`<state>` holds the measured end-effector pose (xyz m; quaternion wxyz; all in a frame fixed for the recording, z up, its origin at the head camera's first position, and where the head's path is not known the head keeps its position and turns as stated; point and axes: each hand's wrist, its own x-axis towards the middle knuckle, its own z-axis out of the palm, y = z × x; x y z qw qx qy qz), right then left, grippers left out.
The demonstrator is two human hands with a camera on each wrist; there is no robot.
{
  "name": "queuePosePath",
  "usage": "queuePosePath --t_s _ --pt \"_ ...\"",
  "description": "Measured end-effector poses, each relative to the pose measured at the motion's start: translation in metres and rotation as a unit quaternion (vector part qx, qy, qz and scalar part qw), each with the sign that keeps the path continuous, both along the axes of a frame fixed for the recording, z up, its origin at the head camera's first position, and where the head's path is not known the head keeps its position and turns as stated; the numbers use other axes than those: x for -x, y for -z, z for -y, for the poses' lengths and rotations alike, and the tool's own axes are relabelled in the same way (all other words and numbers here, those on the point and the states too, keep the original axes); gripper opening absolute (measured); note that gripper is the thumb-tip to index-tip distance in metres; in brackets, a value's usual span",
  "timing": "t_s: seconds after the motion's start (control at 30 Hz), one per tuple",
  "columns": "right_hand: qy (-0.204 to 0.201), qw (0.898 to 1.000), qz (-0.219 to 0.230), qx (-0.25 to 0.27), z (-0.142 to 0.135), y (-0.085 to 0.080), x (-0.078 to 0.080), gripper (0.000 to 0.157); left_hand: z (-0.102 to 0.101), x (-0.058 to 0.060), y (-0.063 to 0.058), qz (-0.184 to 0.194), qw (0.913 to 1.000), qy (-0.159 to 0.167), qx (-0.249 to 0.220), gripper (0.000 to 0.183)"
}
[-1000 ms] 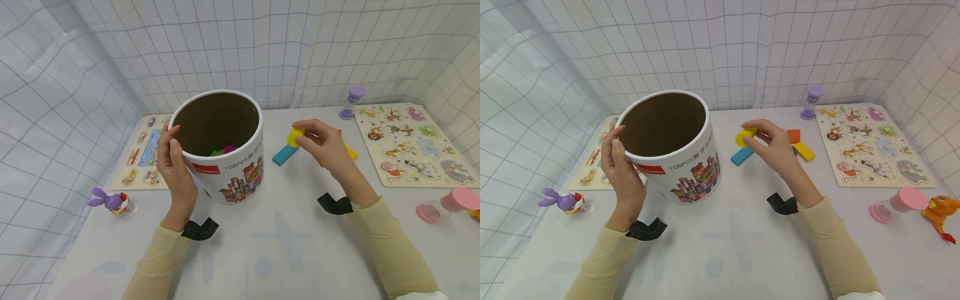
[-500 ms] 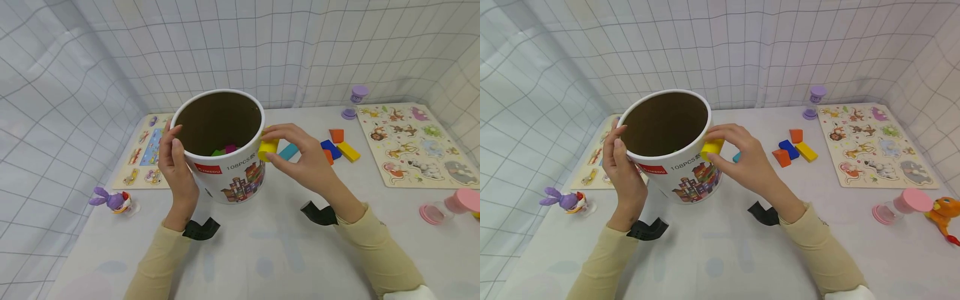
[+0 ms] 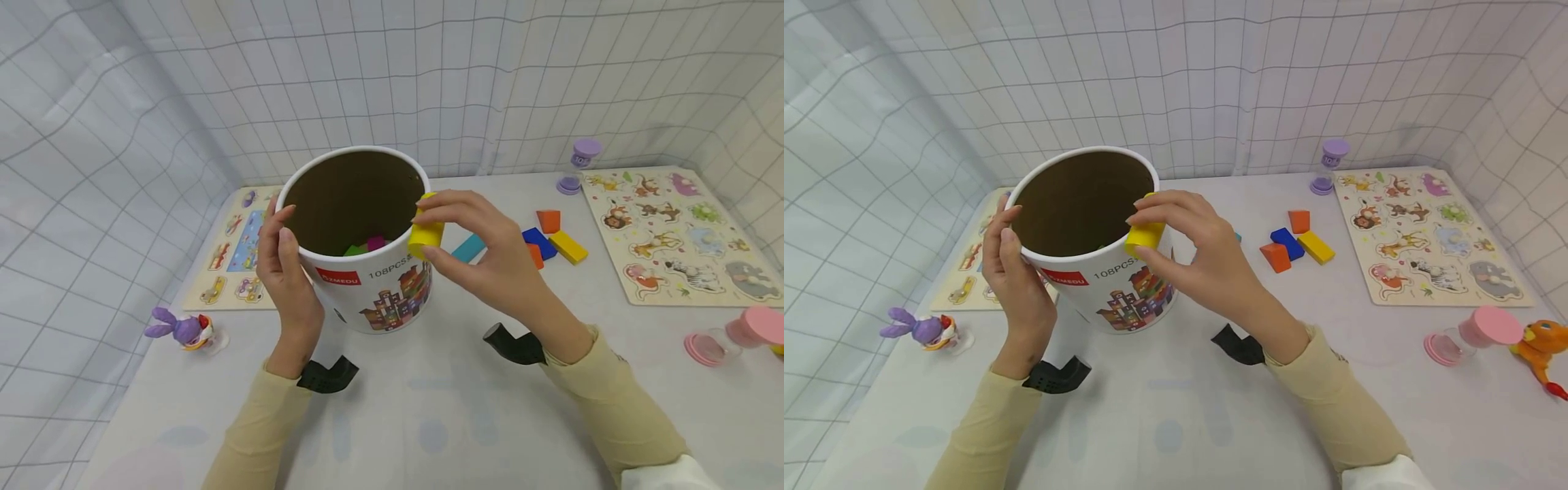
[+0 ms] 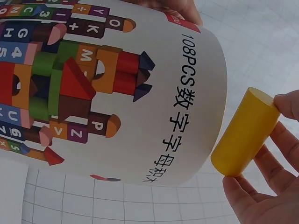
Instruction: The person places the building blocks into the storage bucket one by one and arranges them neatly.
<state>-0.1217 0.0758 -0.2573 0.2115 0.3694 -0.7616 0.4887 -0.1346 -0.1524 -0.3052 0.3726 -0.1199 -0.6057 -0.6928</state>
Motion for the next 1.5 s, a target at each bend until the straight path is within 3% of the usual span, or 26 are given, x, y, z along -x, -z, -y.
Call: queuePosePath --t_s 0.2,0.4,0.7,1.0,1.17,1.3,1.4,1.5 --pt "-0.024 0.999 -0.017 -0.014 0.012 -0.005 0.007 0.028 -0.006 -0.008 -0.010 0.007 1.0000 -0.001 -0.001 0.032" --pt "-0.027 0.999 -0.002 -0.034 0.020 -0.008 0.015 0.026 -0.008 -0.011 -0.014 0.012 0.9999 -0.007 0.007 0.032" --pt "-0.013 0.999 0.023 -0.045 0.028 -0.007 0.024 0.027 0.001 0.001 0.002 0.010 0.9999 -0.002 -0.006 0.032" --pt "0.001 0.993 0.007 -0.116 0.021 0.001 0.022 0.028 0.003 0.005 0.005 0.001 1.0000 0.001 -0.007 0.032" --pt "0.007 0.994 0.021 -0.108 0.006 0.005 0.012 0.031 -0.001 -0.002 -0.002 0.003 1.0000 0.003 -0.002 0.033" --pt "0.044 0.992 0.053 -0.102 -0.020 0.009 0.004 0.034 -0.006 -0.010 -0.011 0.000 1.0000 0.005 0.001 0.033" --pt "0.090 0.987 0.083 -0.099 -0.050 0.023 0.008 0.032 -0.007 -0.010 -0.013 -0.001 1.0000 0.005 0.001 0.032" --pt "0.142 0.974 0.137 -0.109 -0.085 0.047 0.017 0.031 -0.006 -0.010 -0.013 0.002 1.0000 0.007 0.001 0.032"
